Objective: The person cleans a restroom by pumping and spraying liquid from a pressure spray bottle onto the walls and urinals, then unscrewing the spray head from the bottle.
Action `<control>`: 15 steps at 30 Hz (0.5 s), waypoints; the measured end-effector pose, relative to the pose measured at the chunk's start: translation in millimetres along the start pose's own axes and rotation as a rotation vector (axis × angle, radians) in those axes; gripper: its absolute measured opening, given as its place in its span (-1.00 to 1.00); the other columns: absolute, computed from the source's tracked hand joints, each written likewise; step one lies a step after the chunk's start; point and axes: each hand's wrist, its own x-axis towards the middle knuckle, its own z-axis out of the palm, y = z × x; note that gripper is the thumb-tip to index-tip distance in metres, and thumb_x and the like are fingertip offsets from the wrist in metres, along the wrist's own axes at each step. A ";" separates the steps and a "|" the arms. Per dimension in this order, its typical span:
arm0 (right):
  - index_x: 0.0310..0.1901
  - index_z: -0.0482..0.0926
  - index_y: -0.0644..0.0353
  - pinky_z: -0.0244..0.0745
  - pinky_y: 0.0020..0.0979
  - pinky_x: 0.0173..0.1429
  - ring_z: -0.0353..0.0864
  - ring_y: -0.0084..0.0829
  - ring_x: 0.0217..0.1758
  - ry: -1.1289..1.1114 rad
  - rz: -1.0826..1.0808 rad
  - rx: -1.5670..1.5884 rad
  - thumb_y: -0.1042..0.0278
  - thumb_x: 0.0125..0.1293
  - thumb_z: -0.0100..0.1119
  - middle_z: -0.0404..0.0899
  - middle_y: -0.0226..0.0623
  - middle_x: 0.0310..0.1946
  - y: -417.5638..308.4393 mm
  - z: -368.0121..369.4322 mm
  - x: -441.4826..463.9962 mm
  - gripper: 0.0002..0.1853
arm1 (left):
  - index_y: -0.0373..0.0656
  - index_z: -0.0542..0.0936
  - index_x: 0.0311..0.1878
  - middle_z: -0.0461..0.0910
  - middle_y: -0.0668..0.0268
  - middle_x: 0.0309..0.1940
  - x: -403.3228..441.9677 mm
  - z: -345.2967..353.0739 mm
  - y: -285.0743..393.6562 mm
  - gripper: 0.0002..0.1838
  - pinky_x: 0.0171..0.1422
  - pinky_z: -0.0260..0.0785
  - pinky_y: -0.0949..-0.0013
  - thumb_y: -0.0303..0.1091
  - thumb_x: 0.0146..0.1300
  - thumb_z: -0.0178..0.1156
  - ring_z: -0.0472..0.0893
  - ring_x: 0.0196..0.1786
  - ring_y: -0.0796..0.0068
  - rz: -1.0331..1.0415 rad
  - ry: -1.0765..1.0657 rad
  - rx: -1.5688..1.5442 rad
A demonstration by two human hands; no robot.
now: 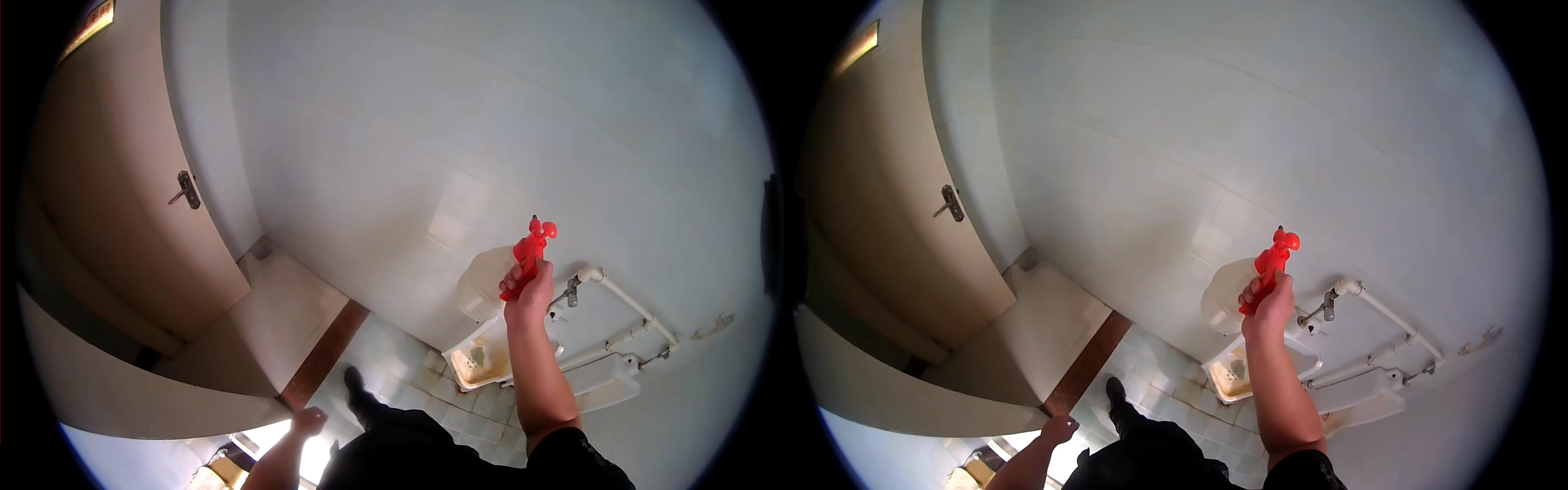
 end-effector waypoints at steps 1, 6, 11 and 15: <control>-0.38 0.33 0.13 0.23 -0.39 -0.49 0.25 -0.48 -0.62 0.044 -0.051 -0.029 0.13 0.33 -0.17 0.30 -0.39 -0.64 10.0 2.4 5.6 -0.74 | -0.06 0.65 -0.09 0.67 0.15 -0.14 45.3 7.2 -23.5 -0.59 0.13 0.44 0.19 0.04 0.27 0.06 0.64 -0.04 0.19 0.205 0.082 0.073; -0.40 0.35 0.17 0.15 -0.42 -0.60 0.23 -0.47 -0.70 0.064 -0.112 -0.179 0.14 0.36 -0.17 0.31 -0.36 -0.67 53.7 42.3 37.3 -0.71 | -0.11 0.62 -0.04 0.64 0.07 -0.11 109.0 -164.8 97.9 -0.60 0.15 0.40 0.13 -0.02 0.28 0.02 0.59 0.01 0.05 0.229 0.042 -0.121; -0.42 0.34 0.18 0.16 -0.40 -0.56 0.23 -0.46 -0.68 0.018 0.022 -0.117 0.13 0.37 -0.22 0.29 -0.36 -0.68 98.2 116.4 63.8 -0.68 | -0.13 0.61 -0.03 0.64 0.09 -0.18 152.8 -273.5 144.1 -0.61 0.03 0.43 0.16 -0.05 0.28 0.07 0.60 -0.09 0.08 0.402 0.088 -0.069; -0.38 0.33 0.18 0.18 -0.37 -0.50 0.22 -0.45 -0.63 -0.044 0.098 -0.036 0.12 0.38 -0.28 0.28 -0.36 -0.65 144.5 194.8 67.0 -0.68 | -0.15 0.61 0.01 0.65 0.11 -0.25 170.1 -328.1 123.6 -0.60 -0.10 0.46 0.21 -0.07 0.25 0.15 0.63 -0.22 0.13 0.457 0.138 -0.126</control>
